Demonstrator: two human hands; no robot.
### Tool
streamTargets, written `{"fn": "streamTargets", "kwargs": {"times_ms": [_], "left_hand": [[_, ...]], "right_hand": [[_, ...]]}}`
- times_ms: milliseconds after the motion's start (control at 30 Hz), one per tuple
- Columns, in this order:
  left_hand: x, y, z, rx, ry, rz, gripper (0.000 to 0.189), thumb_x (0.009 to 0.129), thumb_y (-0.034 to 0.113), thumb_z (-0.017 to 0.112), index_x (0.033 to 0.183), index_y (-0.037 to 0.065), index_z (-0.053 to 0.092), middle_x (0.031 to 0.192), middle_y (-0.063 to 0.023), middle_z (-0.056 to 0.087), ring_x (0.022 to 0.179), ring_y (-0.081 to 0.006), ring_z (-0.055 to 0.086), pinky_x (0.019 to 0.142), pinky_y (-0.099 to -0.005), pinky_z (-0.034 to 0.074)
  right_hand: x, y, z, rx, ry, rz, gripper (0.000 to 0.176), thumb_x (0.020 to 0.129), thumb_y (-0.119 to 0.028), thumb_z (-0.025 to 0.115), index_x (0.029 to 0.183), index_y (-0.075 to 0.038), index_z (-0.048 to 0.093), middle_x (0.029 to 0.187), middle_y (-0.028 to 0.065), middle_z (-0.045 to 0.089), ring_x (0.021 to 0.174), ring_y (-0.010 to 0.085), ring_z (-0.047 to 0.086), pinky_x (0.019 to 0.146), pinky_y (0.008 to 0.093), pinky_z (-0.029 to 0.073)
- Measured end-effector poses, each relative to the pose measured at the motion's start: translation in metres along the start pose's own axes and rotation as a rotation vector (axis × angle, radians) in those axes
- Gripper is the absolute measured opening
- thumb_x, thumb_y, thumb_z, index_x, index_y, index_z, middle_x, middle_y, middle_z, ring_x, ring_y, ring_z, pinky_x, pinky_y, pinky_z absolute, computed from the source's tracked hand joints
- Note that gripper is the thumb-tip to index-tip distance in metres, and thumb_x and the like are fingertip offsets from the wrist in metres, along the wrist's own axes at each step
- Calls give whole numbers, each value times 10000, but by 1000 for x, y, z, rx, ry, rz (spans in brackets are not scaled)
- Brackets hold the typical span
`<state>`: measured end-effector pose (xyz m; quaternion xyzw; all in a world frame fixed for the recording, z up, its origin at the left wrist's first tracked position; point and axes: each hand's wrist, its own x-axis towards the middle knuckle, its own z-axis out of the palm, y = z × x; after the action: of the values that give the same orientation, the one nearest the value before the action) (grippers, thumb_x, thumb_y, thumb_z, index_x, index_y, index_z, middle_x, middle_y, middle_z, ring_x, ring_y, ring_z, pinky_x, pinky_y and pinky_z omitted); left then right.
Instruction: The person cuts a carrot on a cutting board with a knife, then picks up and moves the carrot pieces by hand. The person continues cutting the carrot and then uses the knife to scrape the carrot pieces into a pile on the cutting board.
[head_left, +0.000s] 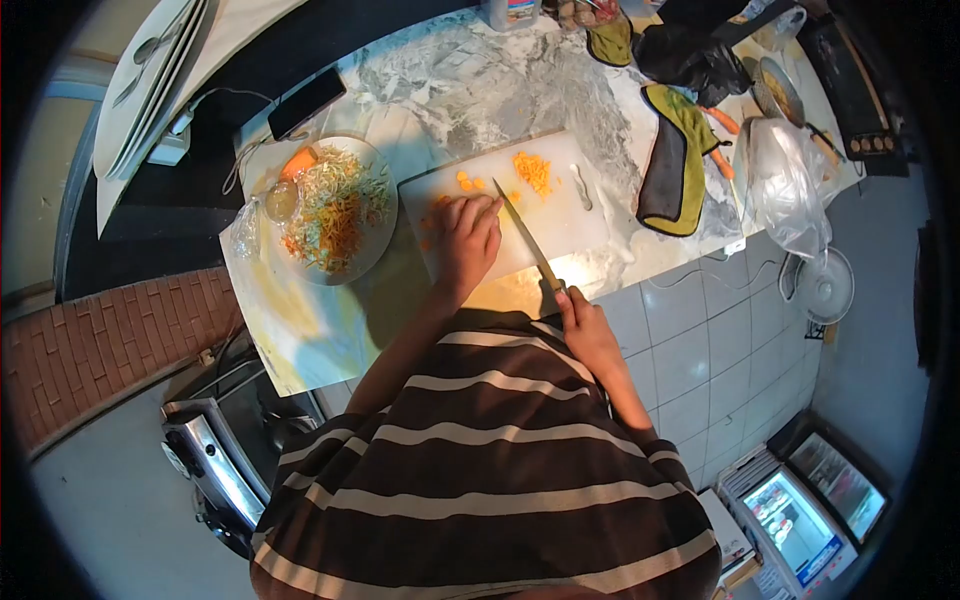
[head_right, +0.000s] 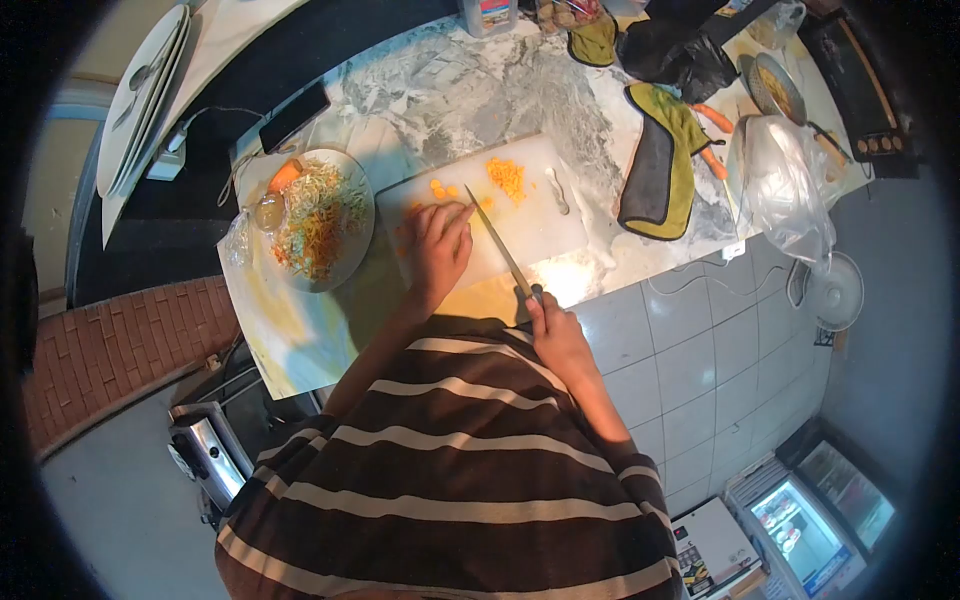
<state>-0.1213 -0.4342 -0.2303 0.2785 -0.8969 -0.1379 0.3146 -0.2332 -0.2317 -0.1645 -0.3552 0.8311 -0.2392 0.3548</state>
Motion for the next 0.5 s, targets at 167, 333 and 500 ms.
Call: {"fn": "streamTargets", "kwargs": {"times_ms": [167,333,500], "left_hand": [[2,0,0,-24,-16,-16,316,813,83,654,1128,98,685,1082,-28,616,1060,-252,545,1018,-446,370],[0,-3,4,-78,8,-58,303,806,77,662,1107,95,685,1074,-32,618,1051,-259,546,990,-443,379],[-1,-3,1,-51,41,-59,267,805,69,661,1070,98,680,1061,-36,605,1049,-262,535,980,-440,381]], "right_hand": [[2,1,-2,12,-58,52,402,1035,-360,429,1104,20,543,863,330,640,860,545,591,720,599,468],[9,3,1,36,-85,68,393,1035,-358,430,1101,12,546,886,332,639,884,544,587,740,595,463],[6,-1,4,30,-38,1,387,1033,-354,435,1100,10,548,853,322,642,857,542,591,726,600,459]]}}
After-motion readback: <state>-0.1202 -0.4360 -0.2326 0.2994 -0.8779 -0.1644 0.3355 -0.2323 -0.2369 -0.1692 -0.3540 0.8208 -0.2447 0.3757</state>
